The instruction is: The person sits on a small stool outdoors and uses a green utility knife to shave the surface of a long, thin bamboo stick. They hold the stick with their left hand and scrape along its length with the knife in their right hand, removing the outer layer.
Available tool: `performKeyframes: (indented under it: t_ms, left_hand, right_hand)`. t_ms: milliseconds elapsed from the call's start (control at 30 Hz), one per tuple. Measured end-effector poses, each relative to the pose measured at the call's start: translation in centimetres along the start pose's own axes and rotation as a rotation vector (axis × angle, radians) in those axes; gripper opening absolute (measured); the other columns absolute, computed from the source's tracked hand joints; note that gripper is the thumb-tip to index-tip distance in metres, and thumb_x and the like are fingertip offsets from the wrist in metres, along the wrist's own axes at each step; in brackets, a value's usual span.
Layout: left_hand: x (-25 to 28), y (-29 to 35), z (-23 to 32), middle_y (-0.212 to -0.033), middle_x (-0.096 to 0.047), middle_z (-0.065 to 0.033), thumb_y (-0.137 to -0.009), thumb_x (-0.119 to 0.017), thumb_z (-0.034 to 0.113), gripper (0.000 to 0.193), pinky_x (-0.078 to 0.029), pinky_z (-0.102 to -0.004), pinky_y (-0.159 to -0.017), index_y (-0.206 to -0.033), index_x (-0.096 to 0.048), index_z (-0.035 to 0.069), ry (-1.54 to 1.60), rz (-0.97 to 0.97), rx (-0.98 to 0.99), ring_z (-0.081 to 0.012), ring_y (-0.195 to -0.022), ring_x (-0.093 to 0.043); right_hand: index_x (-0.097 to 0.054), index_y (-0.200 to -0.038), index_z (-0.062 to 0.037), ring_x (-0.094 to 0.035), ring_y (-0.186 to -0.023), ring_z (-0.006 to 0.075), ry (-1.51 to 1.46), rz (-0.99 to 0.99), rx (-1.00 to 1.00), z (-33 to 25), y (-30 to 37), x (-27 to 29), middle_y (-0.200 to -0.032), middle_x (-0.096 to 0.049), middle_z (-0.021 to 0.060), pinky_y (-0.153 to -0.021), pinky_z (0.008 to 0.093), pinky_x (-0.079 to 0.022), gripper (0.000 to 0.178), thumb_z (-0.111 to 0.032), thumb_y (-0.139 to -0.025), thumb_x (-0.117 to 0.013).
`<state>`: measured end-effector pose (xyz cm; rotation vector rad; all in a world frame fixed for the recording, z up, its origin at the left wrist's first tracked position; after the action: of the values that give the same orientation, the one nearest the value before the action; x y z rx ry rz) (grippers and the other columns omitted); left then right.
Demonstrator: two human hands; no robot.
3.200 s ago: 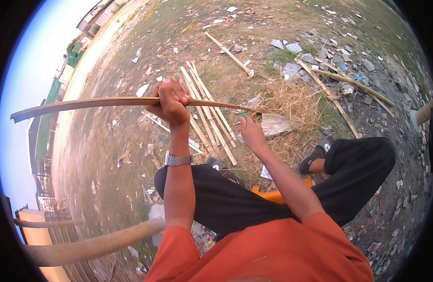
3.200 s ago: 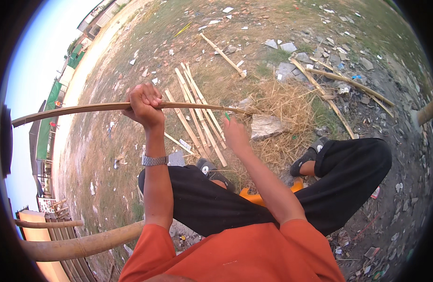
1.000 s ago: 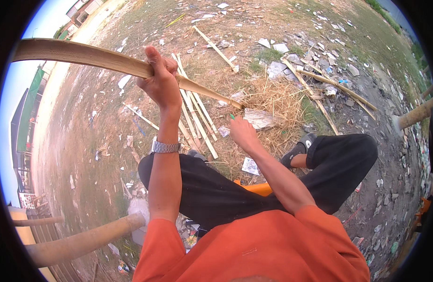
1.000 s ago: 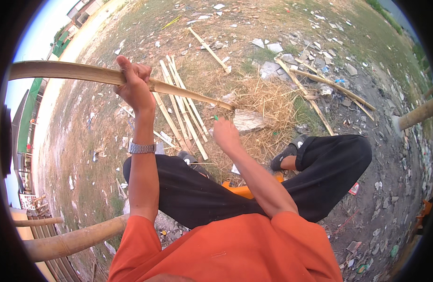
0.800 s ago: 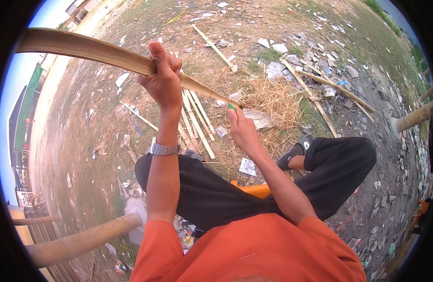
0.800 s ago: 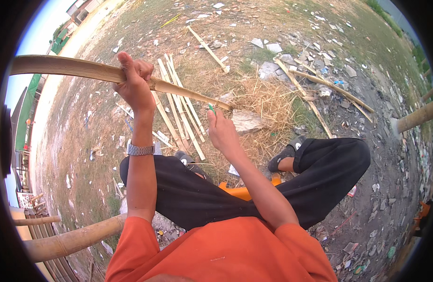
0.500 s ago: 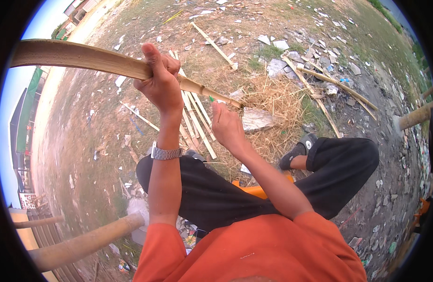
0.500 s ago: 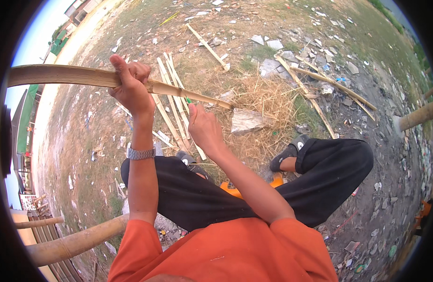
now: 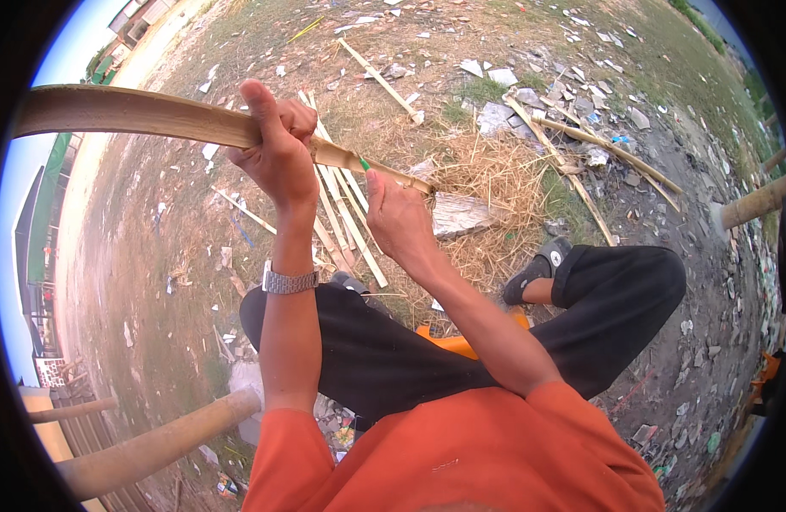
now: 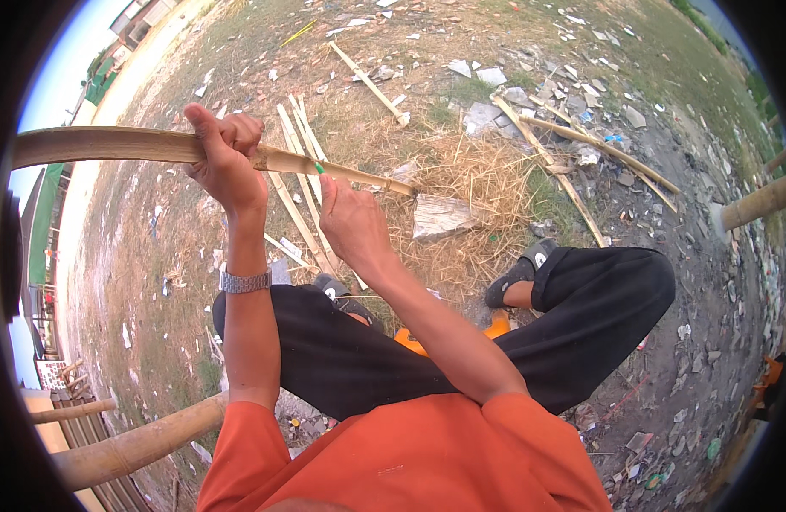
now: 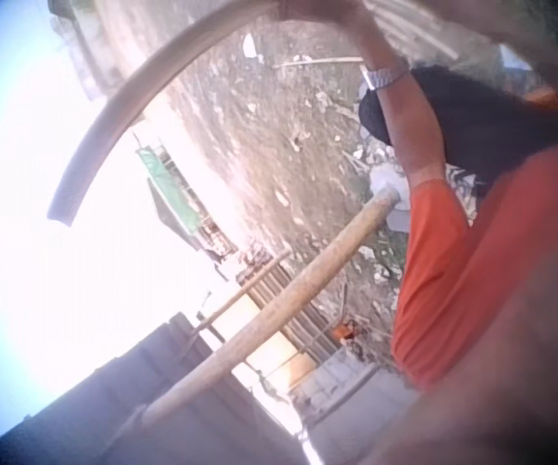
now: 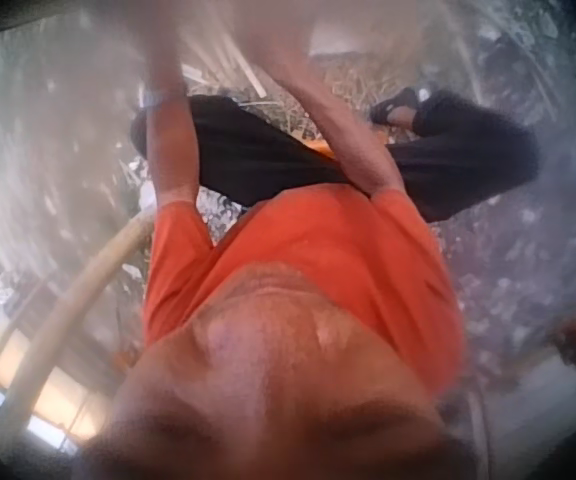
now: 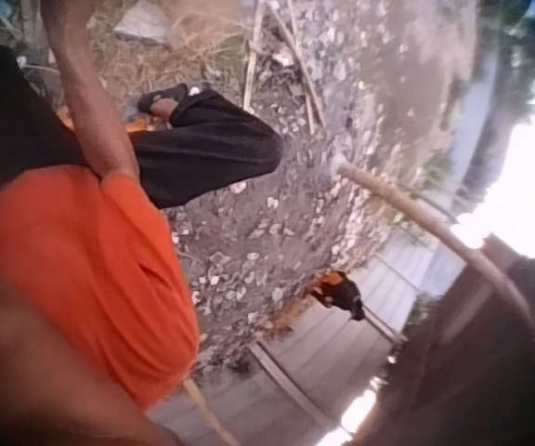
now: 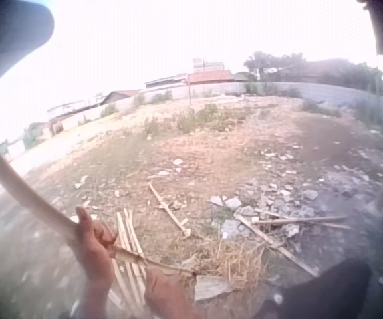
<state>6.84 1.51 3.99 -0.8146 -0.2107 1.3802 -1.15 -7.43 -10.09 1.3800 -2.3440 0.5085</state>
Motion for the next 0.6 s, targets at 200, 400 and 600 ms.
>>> performKeyframes:
  t_ms: [200, 400, 600]
  left_hand:
    - [0.7, 0.1, -0.2, -0.045, -0.025, 0.0027, -0.098, -0.047, 0.042, 0.057, -0.028, -0.0274, -0.047, -0.054, -0.022, 0.015, -0.063, -0.006, 0.0, -0.0099, -0.043, -0.027]
    - [0.4, 0.5, 0.1, -0.043, -0.03, 0.003, -0.099, -0.049, 0.037, 0.058, -0.025, -0.0265, -0.042, -0.051, -0.026, 0.015, 0.043, -0.03, 0.014, -0.0075, -0.04, -0.029]
    - [0.9, 1.0, 0.2, -0.043, -0.03, 0.0036, -0.099, -0.048, 0.039, 0.058, -0.028, -0.0254, -0.043, -0.05, -0.026, 0.015, 0.037, -0.08, 0.04, -0.008, -0.04, -0.029]
  right_hand:
    - [-0.06, -0.092, -0.0006, -0.06, -0.069, 0.0482, 0.045, -0.047, 0.002, 1.6, -1.5, -1.3, -0.065, -0.058, 0.0302, -0.065, 0.0569, -0.047, 0.047, -0.037, -0.101, -0.031]
    - [-0.059, -0.09, -0.0005, -0.061, -0.072, 0.0468, 0.133, 0.024, -0.094, 2.5, 0.1, -1.9, -0.069, -0.06, 0.0291, -0.069, 0.0559, -0.048, 0.05, -0.038, -0.101, -0.029]
    - [-0.057, -0.081, 0.0018, -0.06, -0.073, 0.0429, 0.229, -0.094, -0.407, 16.3, 5.7, -1.8, -0.065, -0.056, 0.0282, -0.072, 0.0537, -0.043, 0.055, -0.039, -0.101, -0.027]
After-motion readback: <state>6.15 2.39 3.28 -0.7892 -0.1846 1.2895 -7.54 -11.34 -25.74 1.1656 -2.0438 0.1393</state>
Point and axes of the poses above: each hand's wrist, its own y-axis away from the middle knuckle, its own x-axis out of the back of the hand, z = x × y, the point moved 6 cm from there along -y, towards the middle knuckle
